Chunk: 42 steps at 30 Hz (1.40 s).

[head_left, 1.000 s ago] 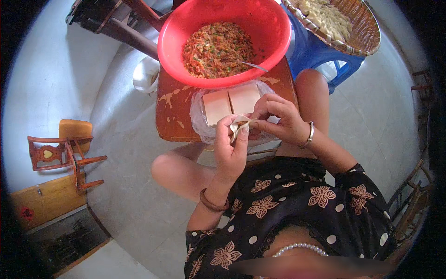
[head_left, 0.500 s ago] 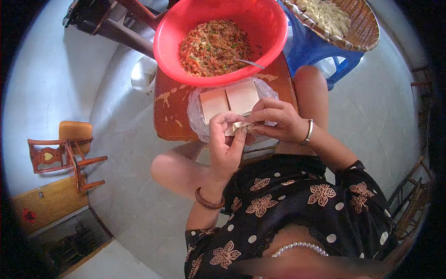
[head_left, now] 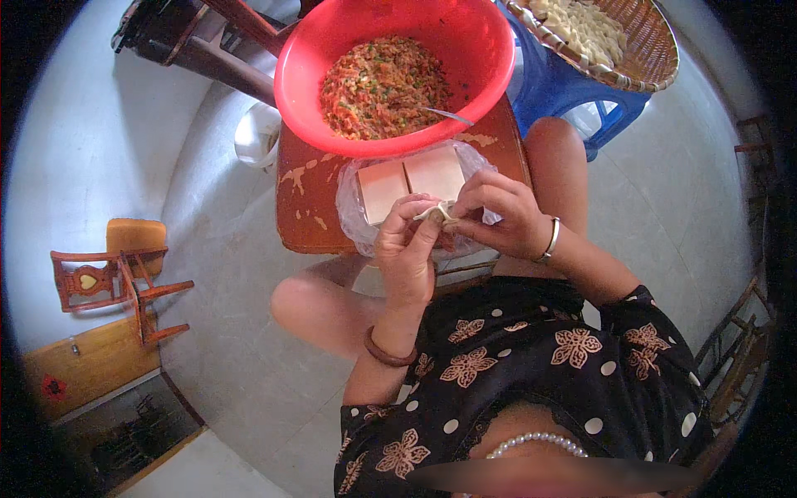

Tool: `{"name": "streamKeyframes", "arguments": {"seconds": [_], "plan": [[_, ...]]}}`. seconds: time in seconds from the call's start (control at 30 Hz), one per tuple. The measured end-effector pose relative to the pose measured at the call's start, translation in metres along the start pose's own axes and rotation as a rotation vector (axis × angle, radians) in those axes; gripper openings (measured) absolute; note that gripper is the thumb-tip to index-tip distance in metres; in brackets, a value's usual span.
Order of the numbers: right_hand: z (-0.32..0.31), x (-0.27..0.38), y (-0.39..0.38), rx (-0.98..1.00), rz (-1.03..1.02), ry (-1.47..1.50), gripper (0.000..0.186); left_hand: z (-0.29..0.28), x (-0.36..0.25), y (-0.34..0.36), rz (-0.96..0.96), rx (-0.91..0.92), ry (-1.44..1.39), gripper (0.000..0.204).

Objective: The person makes dumplings by scooping filling onto wrappers with a spoon, folding and pinching the wrappers closed by hand, and placing the assembled dumplings into a woven basket.

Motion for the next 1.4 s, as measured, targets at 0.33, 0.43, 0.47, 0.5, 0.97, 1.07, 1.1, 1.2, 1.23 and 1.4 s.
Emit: {"name": "streamKeyframes", "arguments": {"seconds": [0.33, 0.43, 0.47, 0.5, 0.97, 1.07, 1.1, 1.2, 1.23, 1.4], "plan": [[-0.007, -0.017, 0.004, -0.014, 0.169, 0.051, 0.015, 0.017, -0.020, -0.004, 0.159, 0.118, 0.394, 0.012], [-0.010, -0.018, 0.001, -0.076, 0.138, 0.043, 0.014, 0.020, -0.015, -0.004, 0.100, 0.069, 0.263, 0.016], [-0.010, -0.019, -0.001, -0.080, 0.175, 0.037, 0.015, 0.019, -0.015, -0.002, 0.072, 0.017, 0.145, 0.016], [-0.010, -0.020, -0.003, -0.085, 0.212, 0.032, 0.016, 0.016, -0.013, -0.001, 0.044, -0.034, 0.026, 0.017], [-0.011, -0.003, 0.002, -0.067, 0.079, -0.037, 0.017, 0.013, -0.010, -0.006, 0.199, 0.011, 0.258, 0.010], [-0.011, -0.010, 0.000, -0.062, 0.160, 0.053, 0.017, 0.013, -0.010, -0.008, 0.200, 0.040, 0.278, 0.012], [-0.010, -0.015, -0.002, -0.073, 0.234, 0.128, 0.017, 0.015, -0.011, -0.009, 0.235, 0.066, 0.305, 0.013], [0.001, -0.034, -0.018, -0.209, 0.545, 0.547, 0.016, 0.020, -0.008, -0.010, 0.238, 0.074, 0.276, 0.014], [0.001, -0.036, -0.019, -0.210, 0.544, 0.547, 0.016, 0.021, -0.007, -0.011, 0.239, 0.075, 0.277, 0.014], [-0.009, -0.023, -0.015, -0.268, 0.279, 0.337, 0.013, 0.021, 0.005, -0.007, 0.169, 0.055, 0.105, 0.014]]}}
Point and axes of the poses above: each hand's wrist, its own y-axis towards the middle knuckle, its own z-axis out of the palm, x = y × z, the point moved 7 cm from there along y, towards the middle knuckle, and after that the axes turned 3 degrees about -z, right-handed, at the moved point
